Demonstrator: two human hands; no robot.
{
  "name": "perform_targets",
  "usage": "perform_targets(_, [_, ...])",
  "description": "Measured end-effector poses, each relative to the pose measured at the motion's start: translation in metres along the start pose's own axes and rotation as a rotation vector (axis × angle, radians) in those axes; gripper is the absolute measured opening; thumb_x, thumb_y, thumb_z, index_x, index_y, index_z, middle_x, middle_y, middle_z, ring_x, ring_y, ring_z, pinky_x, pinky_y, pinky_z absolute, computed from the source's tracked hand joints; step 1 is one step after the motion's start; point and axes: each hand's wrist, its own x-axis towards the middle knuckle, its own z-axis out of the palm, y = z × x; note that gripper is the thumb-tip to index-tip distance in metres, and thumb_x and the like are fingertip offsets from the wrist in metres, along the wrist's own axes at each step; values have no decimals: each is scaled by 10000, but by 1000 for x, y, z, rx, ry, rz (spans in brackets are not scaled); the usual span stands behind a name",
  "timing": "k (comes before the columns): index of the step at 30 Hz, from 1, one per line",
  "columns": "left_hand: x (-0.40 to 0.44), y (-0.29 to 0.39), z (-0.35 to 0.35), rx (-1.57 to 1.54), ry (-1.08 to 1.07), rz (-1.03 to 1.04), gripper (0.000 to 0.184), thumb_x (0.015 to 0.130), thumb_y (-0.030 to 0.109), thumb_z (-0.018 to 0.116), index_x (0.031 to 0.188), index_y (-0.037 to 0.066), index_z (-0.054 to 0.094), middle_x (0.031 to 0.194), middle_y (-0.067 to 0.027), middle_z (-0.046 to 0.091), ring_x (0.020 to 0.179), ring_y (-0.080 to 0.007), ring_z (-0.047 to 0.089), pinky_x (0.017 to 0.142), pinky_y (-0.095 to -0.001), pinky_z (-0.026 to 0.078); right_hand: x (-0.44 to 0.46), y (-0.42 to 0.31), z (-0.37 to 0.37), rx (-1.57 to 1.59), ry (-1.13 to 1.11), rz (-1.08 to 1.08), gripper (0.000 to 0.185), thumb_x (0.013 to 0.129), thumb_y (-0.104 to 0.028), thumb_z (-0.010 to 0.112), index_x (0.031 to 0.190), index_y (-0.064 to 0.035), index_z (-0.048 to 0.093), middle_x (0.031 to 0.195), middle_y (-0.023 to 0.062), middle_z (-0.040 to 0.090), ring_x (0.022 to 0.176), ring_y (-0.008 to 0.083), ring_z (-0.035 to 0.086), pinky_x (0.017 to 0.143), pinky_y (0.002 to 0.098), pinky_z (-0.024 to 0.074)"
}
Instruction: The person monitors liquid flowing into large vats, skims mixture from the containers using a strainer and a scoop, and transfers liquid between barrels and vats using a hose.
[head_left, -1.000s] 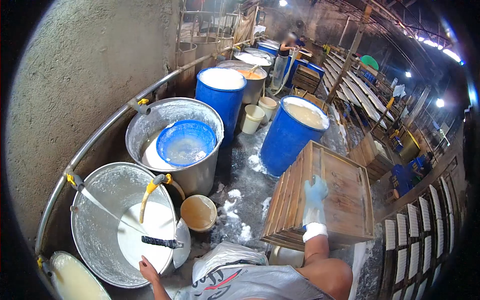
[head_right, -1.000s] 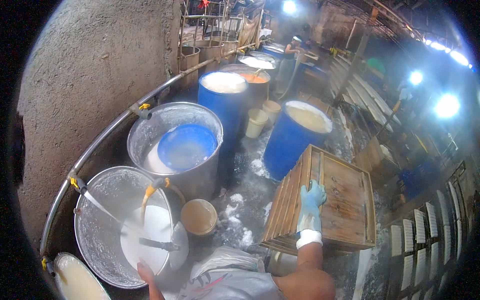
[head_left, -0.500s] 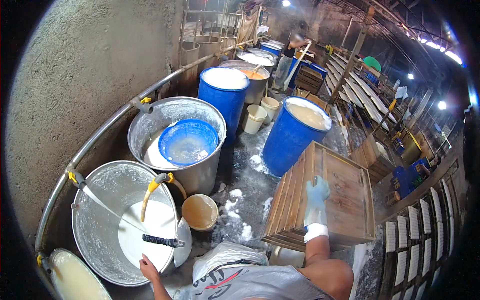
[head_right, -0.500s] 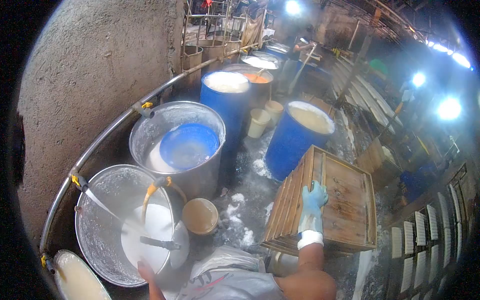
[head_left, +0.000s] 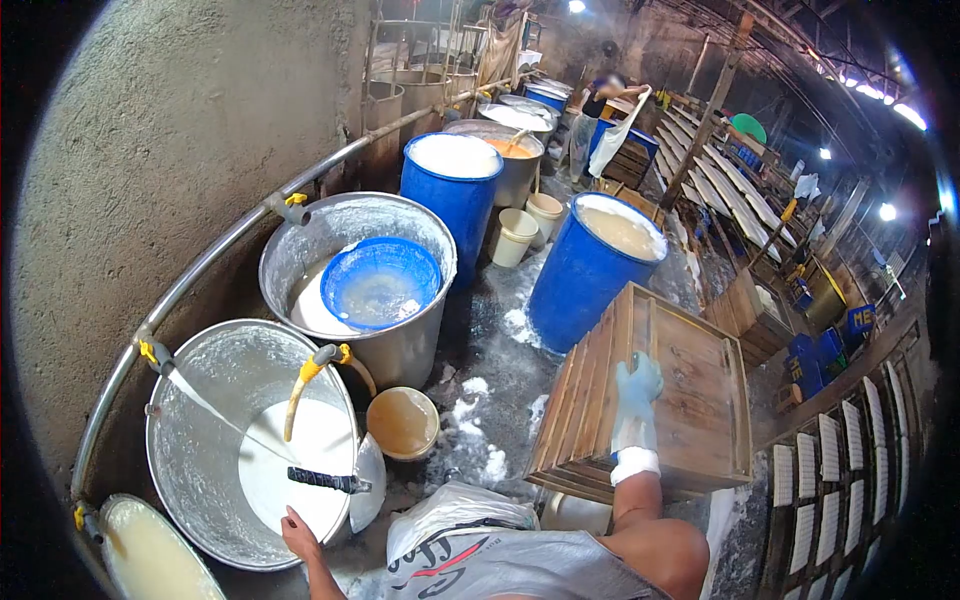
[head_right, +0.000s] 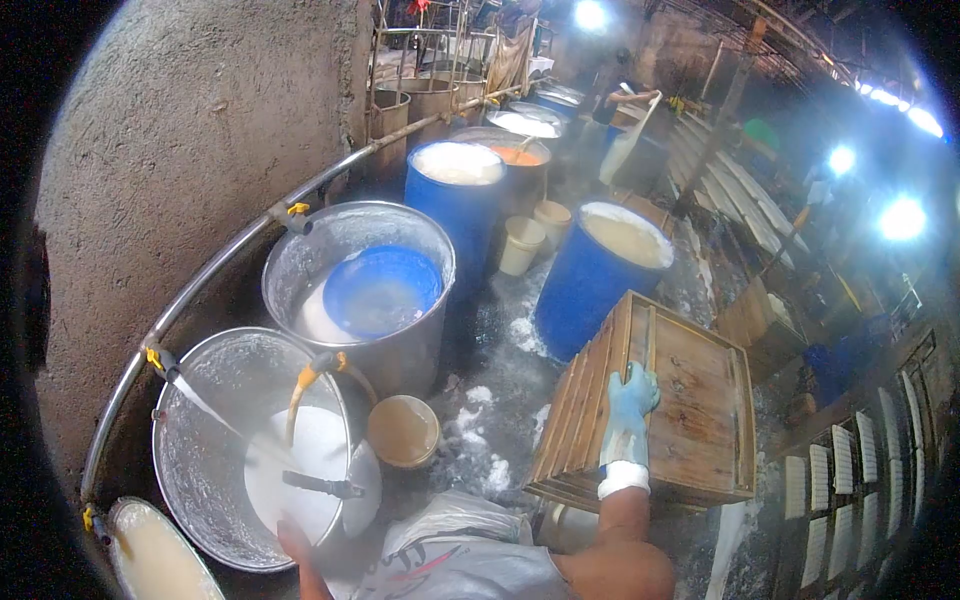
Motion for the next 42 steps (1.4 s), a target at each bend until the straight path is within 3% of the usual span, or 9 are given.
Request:
perform_targets(11, [2, -6, 4, 7, 13, 30, 596, 1072, 530, 510, 886, -17, 653, 846, -231, 714, 795, -461, 668, 749, -559, 496, 0, -1, -2, -27, 4, -12, 508, 807, -426, 782, 1235, -157, 727, 1133, 161, 714, 1106, 373, 663, 974, 515, 494])
perform_targets(30, [-1, -1, 1, -46, 26, 79, 580, 1076, 492, 528, 873, -39, 647, 830, -251, 702, 771, -464, 654, 749, -551, 489, 2, -1, 0, -54, 17, -12, 492, 802, -421, 777, 1223, -171, 724, 1124, 151, 715, 1080, 361, 666, 950, 500, 496])
perform_targets(33, [4, -12, 7, -64, 33, 177, 587, 1074, 499, 528, 867, -38, 645, 831, -251, 700, 777, -465, 654, 750, -552, 489, 3, -3, -2, -29, -90, 61, 500, 794, -422, 775, 1233, -188, 727, 1159, 135, 719, 1206, 324, 617, 1037, 494, 440])
perform_targets(35, [2, -7, 3, -26, 17, 174, 595, 1072, 509, 528, 865, -37, 647, 833, -252, 701, 783, -467, 655, 748, -554, 490, 2, 0, 0, -63, -7, -20, 485, 801, -415, 780, 1213, -166, 721, 1118, 138, 721, 1084, 350, 668, 944, 505, 497])
perform_targets(42, [1, -8, 6, -66, 40, 134, 601, 1071, 520, 526, 864, -32, 642, 818, -246, 691, 767, -457, 649, 739, -548, 490, -1, 0, 0, -45, 38, -54, 479, 802, -409, 777, 1211, -166, 719, 1121, 129, 724, 1113, 345, 658, 968, 504, 487])
